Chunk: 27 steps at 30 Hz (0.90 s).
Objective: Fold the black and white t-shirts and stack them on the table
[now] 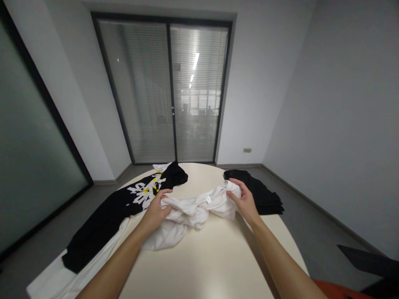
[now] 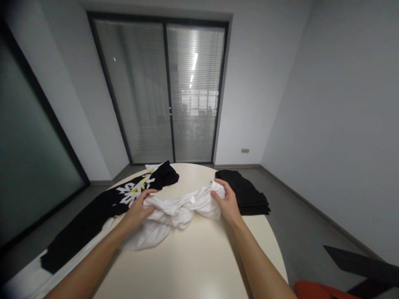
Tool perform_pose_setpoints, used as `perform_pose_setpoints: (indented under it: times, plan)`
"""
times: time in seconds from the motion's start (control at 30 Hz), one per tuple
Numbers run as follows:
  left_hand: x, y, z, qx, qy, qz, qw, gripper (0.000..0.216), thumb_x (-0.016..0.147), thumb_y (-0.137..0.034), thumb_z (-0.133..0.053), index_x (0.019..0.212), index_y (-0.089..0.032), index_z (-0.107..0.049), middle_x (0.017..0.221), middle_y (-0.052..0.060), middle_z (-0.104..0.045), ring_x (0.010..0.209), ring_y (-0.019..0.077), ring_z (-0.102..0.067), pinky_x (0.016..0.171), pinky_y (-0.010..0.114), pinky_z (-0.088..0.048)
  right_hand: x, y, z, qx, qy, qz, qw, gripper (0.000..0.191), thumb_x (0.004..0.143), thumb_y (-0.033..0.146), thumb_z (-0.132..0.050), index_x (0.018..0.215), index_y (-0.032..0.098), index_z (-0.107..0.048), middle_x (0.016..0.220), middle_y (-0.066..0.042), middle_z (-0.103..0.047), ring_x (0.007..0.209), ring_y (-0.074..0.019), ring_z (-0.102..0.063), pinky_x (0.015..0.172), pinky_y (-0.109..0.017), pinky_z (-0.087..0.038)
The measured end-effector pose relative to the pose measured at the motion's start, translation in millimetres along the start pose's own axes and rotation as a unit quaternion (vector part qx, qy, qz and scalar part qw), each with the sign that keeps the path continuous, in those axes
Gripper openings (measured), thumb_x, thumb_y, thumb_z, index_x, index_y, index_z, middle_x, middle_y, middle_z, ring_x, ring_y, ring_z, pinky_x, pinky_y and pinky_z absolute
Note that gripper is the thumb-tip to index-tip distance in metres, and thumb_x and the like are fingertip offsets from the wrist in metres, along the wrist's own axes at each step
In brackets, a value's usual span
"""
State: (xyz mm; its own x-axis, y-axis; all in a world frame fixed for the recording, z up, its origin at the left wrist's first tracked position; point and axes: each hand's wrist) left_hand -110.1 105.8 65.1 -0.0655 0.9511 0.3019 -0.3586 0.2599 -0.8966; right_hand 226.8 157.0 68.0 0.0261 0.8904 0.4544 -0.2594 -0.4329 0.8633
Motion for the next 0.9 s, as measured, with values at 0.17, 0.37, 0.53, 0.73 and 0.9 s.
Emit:
perform_pose_setpoints:
  times: [0.17, 0.37, 0.53, 0.73, 0.9]
  plan:
    - [-5, -15, 7, 0.028, 0.131, 0.006, 0.991, 0.025, 0.077, -0.040, -0.066, 0.089, -0.019, -0.073, 0.093, 0.006, -0.073, 0.093, 0.0265, -0.067, 0.086, 0.034, -0.050, 2, -5, 5, 0.004, 0.006, -0.025, 1.000, 0.049, 0.083, 0.045, -0.059, 0.124, 0.017, -0.058, 0.118, -0.011, -0.067, 0.103, -0.0267, -0.063, 0.088, -0.037, -0.051]
    - [-12, -15, 28, -0.149, 0.143, 0.221, 0.953, 0.042, 0.074, -0.055, -0.073, 0.096, -0.019, -0.073, 0.095, 0.010, -0.076, 0.093, 0.0296, -0.070, 0.079, 0.038, -0.056, 4, -2, 5, -0.066, -0.072, 0.007, 0.995, 0.040, 0.087, 0.047, -0.054, 0.114, 0.017, -0.059, 0.113, -0.012, -0.066, 0.103, -0.0262, -0.061, 0.092, -0.037, -0.048]
    - [-2, -14, 28, -0.235, 0.025, 0.138, 0.962, 0.062, 0.075, -0.050, -0.072, 0.127, -0.021, -0.060, 0.118, 0.013, -0.071, 0.104, 0.0294, -0.069, 0.084, 0.038, -0.057, 0, -1, -5, -0.090, -0.040, 0.034, 0.995, 0.045, 0.091, 0.050, -0.051, 0.124, 0.019, -0.051, 0.121, -0.013, -0.063, 0.112, -0.0247, -0.059, 0.102, -0.038, -0.043]
    - [10, 14, 13, -0.050, -0.053, 0.084, 0.994, 0.079, 0.080, -0.043, -0.070, 0.149, -0.026, -0.035, 0.155, 0.017, -0.040, 0.135, 0.0318, -0.049, 0.104, 0.044, -0.046, -15, -7, -12, -0.229, 0.208, 0.018, 0.951, 0.067, 0.080, 0.063, -0.065, 0.134, 0.024, -0.055, 0.161, -0.014, -0.026, 0.148, -0.0328, -0.024, 0.119, -0.053, -0.017]
    - [-14, 14, -2, 0.221, 0.071, -0.047, 0.972, 0.083, 0.065, -0.048, -0.083, 0.140, -0.027, -0.054, 0.161, 0.012, -0.029, 0.146, 0.0377, -0.030, 0.117, 0.052, -0.028, -18, -2, -8, -0.247, 0.360, 0.020, 0.899, 0.063, 0.069, 0.057, -0.078, 0.122, 0.023, -0.068, 0.145, -0.013, -0.054, 0.140, -0.0374, -0.038, 0.116, -0.051, -0.025]
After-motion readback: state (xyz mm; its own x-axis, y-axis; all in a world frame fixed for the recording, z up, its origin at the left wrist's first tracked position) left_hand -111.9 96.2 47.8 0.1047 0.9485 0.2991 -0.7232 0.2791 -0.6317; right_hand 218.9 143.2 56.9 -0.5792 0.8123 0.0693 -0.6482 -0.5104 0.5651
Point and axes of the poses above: each hand's wrist, its own x-axis towards the middle knuckle, its own z-axis out of the back of the hand, y = z × x
